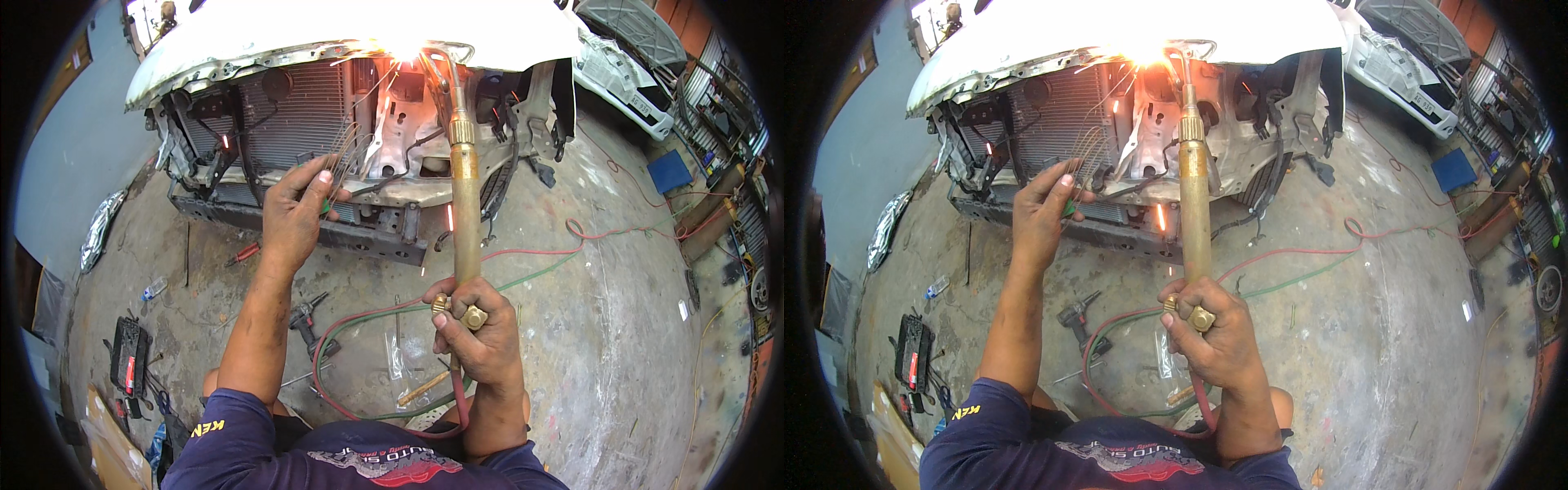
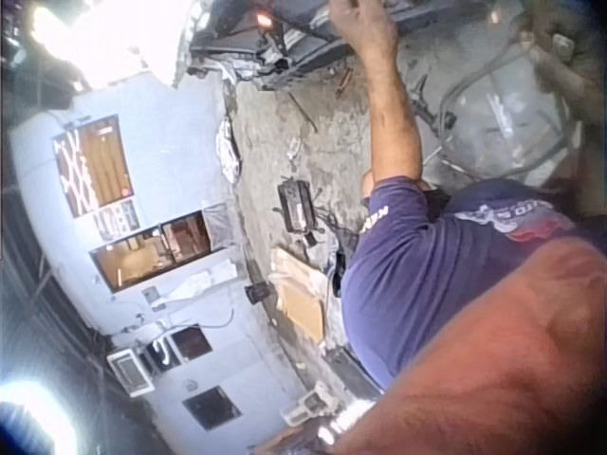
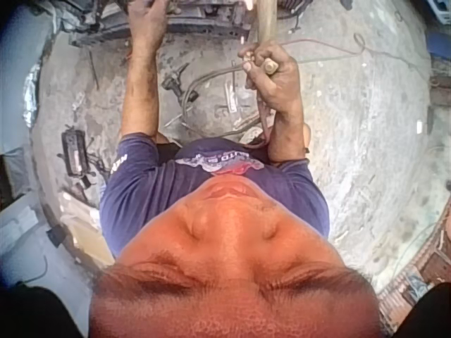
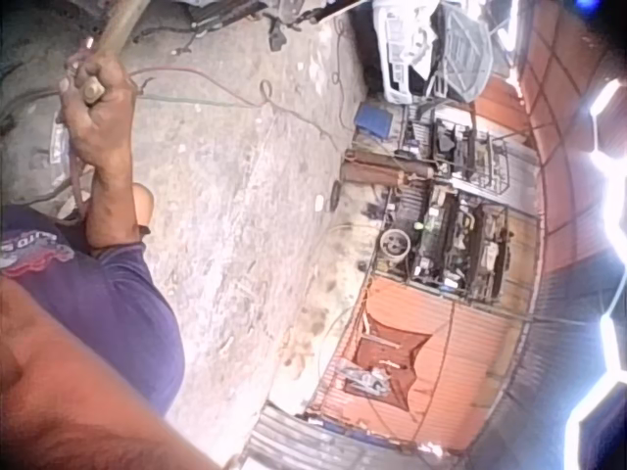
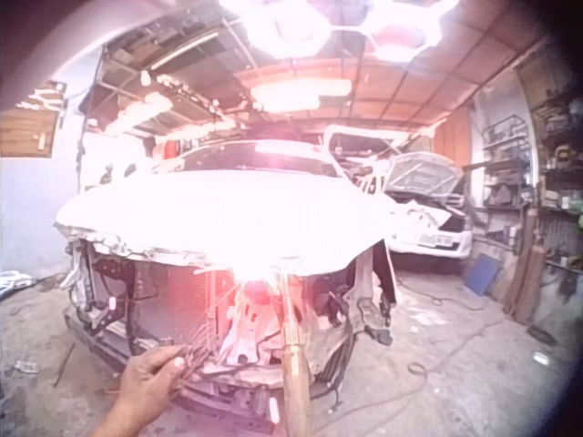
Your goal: The person uses a welding torch to heat a section of the vehicle's front frame and then strikes it with a hammer to reshape it.
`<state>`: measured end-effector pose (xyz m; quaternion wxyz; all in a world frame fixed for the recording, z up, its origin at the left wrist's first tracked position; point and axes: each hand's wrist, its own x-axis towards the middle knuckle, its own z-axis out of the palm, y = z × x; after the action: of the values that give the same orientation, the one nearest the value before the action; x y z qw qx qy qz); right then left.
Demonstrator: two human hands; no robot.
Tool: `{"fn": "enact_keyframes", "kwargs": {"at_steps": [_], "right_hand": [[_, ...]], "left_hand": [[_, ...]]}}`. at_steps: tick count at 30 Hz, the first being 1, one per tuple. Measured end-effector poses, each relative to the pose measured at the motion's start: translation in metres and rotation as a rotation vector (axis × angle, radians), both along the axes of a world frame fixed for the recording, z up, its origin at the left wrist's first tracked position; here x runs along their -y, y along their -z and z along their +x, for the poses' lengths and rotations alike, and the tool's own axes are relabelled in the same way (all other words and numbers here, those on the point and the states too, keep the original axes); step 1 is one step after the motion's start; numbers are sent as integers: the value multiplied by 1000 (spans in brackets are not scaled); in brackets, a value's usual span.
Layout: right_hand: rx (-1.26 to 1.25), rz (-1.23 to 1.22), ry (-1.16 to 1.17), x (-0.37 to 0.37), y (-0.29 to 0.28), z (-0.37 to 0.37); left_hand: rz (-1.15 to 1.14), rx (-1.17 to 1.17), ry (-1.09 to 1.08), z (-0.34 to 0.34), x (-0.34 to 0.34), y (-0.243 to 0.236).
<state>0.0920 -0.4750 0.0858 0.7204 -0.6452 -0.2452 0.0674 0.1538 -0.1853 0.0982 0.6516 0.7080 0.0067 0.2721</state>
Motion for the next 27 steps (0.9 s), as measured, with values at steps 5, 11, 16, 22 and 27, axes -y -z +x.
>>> {"fn": "enact_keyframes", "kwargs": {"at_steps": [5, 11, 16, 22, 27], "right_hand": [[-8, 13, 38, -4, -3, -2], [16, -3, 47, -6, -1, 0], [0, -30, 58, -3, -2, -1], [13, -45, 54, 0, -6, -2], [1, -53, 51, 0, -9, -3]], "left_hand": [[-20, 0, 7, 1, -1, 2], [-8, -7, 2, 0, -1, -2], [20, -5, -1, -1, 1, -6], [52, -38, -14, 0, 2, -7], [55, -15, -8, -1, 0, -6]]}}
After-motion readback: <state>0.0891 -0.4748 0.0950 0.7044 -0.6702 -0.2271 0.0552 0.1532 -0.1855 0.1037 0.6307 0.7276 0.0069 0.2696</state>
